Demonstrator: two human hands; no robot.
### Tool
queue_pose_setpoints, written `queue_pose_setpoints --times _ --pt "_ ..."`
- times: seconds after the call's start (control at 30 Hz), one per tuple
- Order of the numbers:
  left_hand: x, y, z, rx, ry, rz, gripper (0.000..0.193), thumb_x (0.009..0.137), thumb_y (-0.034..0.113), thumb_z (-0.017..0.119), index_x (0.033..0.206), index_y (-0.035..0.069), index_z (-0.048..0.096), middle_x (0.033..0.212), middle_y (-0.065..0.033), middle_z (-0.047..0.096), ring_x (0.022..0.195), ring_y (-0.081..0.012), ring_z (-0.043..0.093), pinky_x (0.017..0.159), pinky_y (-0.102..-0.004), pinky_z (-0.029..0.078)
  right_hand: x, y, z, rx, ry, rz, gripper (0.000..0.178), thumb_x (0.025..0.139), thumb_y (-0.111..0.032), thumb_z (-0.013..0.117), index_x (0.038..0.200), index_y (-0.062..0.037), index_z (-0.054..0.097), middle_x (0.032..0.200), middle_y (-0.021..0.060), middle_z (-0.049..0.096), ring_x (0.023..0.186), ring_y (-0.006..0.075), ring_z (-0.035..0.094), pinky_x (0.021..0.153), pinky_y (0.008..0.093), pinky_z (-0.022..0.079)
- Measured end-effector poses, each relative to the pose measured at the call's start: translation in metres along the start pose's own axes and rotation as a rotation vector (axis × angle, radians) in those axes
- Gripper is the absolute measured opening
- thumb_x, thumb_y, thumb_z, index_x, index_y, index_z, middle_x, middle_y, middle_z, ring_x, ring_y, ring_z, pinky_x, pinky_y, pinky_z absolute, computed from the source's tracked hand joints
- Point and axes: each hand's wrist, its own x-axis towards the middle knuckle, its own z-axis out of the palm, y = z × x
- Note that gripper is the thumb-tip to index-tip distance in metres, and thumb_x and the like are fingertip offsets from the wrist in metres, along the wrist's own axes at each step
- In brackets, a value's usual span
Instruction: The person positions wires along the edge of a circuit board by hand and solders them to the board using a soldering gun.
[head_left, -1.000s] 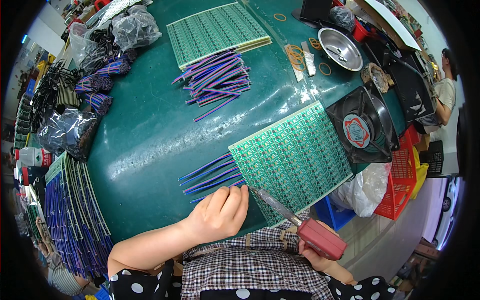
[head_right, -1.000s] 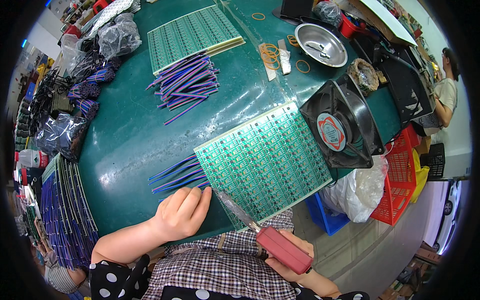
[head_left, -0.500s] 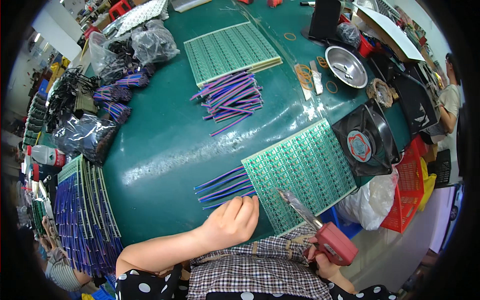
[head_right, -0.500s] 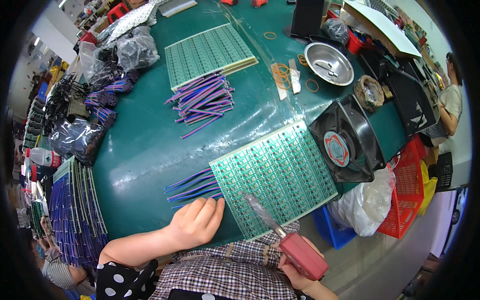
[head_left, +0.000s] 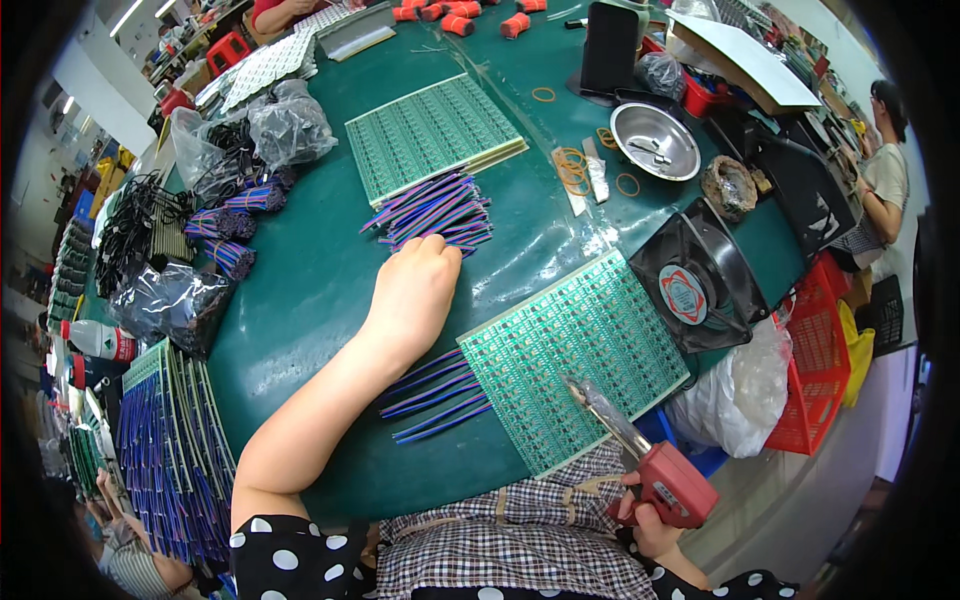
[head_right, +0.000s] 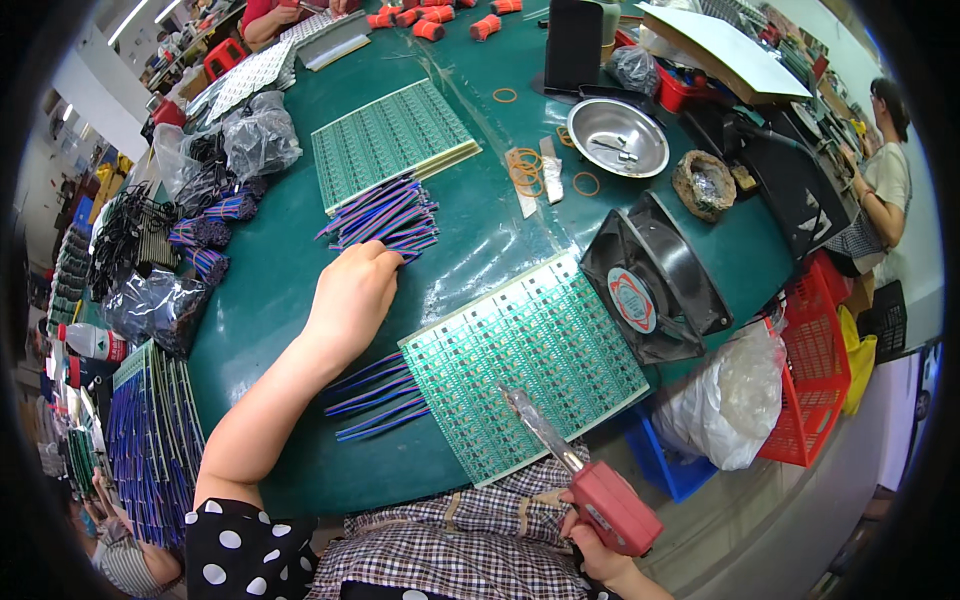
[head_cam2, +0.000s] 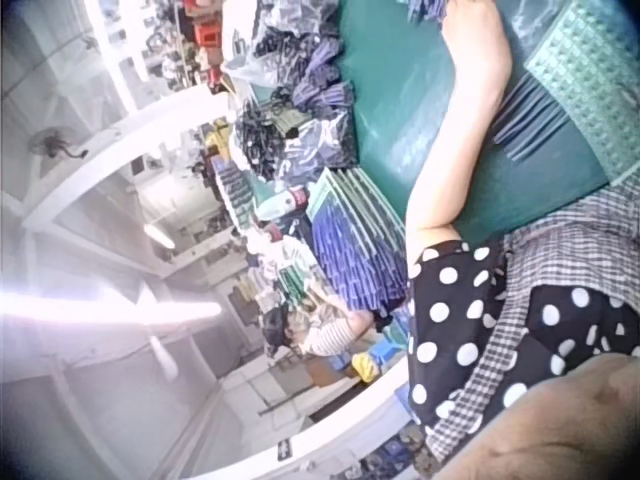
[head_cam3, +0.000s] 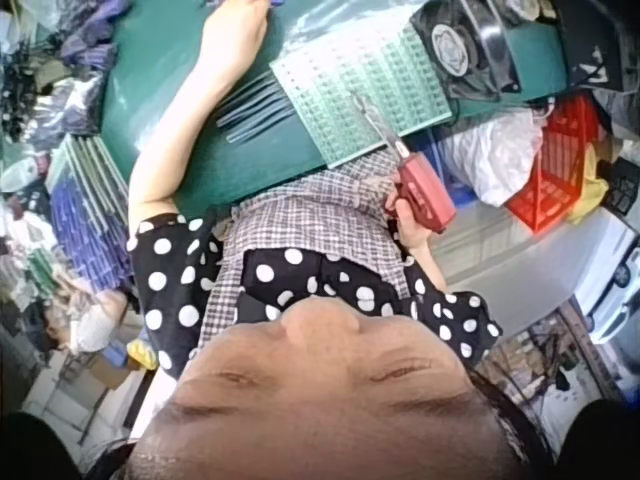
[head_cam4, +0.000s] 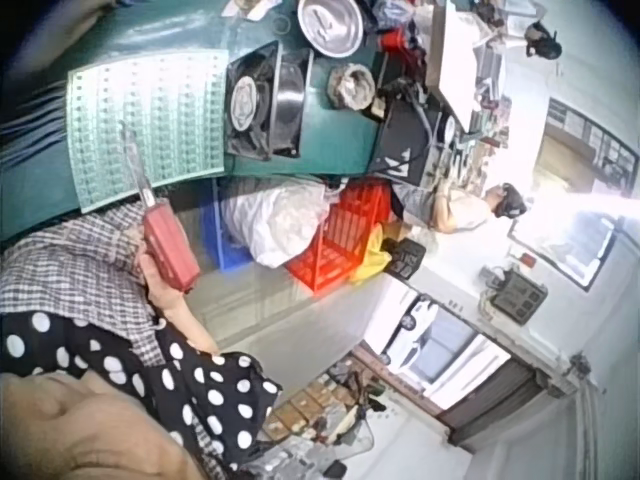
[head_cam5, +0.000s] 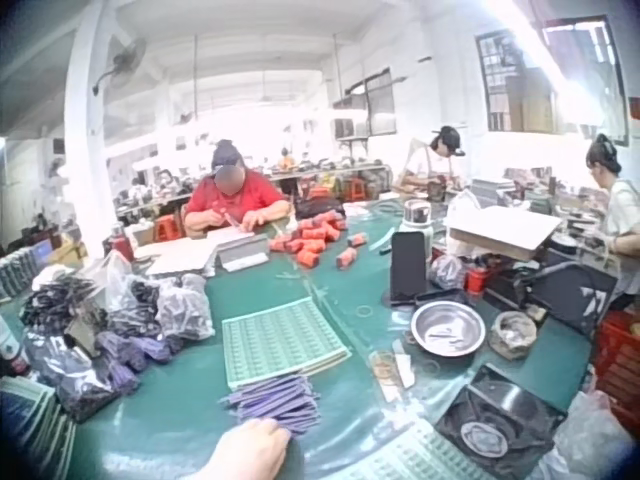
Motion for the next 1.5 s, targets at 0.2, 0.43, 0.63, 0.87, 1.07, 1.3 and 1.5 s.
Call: queue_pose_setpoints --times 0.2,0.43,0.63,0.87,1.07,1.3,1.5 --pt "-0.01 0.0 -0.015 0.173 -0.051 0.146 0.006 0.071 0.003 0.055 0.077 0.002 0.052 0.075 -0.0112 0.055 0.072 -0.0245 0.059 0.061 -0.032 0.05 0.0 0.0 -0.008 -0.005 -0.031 -0.01 0.047 0.083 -0.02 0.058 0.12 0.0035 0.039 0.107 0.0199 0.053 0.064 0.0172 0.054 0.055 0.0278 0.045" --pt "-0.055 -0.028 -0.044 -1.154 0.336 -0.634 0.042 0.077 -0.007 0.057 0.116 -0.002 0.044 0.08 -0.0066 0.059 0.071 -0.0118 0.06 0.066 -0.0227 0.049 -0.001 0.004 -0.009 -0.076 0.01 -0.073 0.047 0.084 -0.025 0.058 0.116 0.0033 0.039 0.102 0.0197 0.052 0.056 0.0167 0.052 0.049 0.0263 0.043" --pt "-0.106 -0.035 -0.041 -0.892 0.343 -0.805 0.037 0.076 -0.004 0.06 0.112 0.001 0.048 0.08 -0.0073 0.057 0.063 -0.0104 0.057 0.061 -0.0214 0.046 0.003 0.012 -0.009 -0.119 0.096 -0.145 0.045 0.085 -0.027 0.056 0.113 0.0038 0.039 0.1 0.0191 0.051 0.055 0.0159 0.05 0.046 0.0249 0.041" --pt "-0.085 -0.046 -0.041 -0.304 0.161 -0.186 0.02 0.067 0.002 0.067 0.086 0.007 0.065 0.082 -0.0053 0.056 0.085 -0.0228 0.051 0.069 -0.0323 0.042 0.002 0.014 -0.008 -0.133 0.061 -0.121 0.047 0.084 -0.027 0.057 0.114 0.0047 0.04 0.1 0.019 0.051 0.057 0.015 0.05 0.048 0.0249 0.042" --pt "-0.078 -0.053 -0.031 -0.22 0.082 0.09 0.014 0.07 0.001 0.064 0.083 0.004 0.06 0.083 -0.0082 0.057 0.081 -0.028 0.052 0.07 -0.0352 0.043 -0.001 0.001 0.005 -0.076 0.047 -0.037 0.051 0.083 -0.028 0.058 0.117 0.0049 0.039 0.101 0.0191 0.052 0.058 0.015 0.051 0.048 0.0244 0.042" --pt "-0.082 -0.021 -0.046 -0.946 -0.028 -0.495 0.011 0.085 0.005 0.056 0.095 0.0 0.054 0.077 0.0004 0.051 0.063 -0.0051 0.046 0.053 -0.0191 0.035 -0.001 -0.003 0.004 -0.086 0.01 -0.005 0.051 0.083 -0.027 0.059 0.118 0.0042 0.038 0.102 0.0189 0.053 0.058 0.0158 0.052 0.05 0.0262 0.043" --pt "-0.077 -0.002 -0.055 -1.169 -0.096 -0.599 0.012 0.082 0.003 0.059 0.093 -0.001 0.056 0.079 0.0006 0.052 0.064 -0.0023 0.047 0.052 -0.016 0.036 0.002 -0.009 0.004 -0.009 -0.044 -0.044 0.037 0.084 -0.01 0.054 0.116 0.0039 0.043 0.106 0.0171 0.055 0.066 0.015 0.054 0.06 0.0283 0.047"
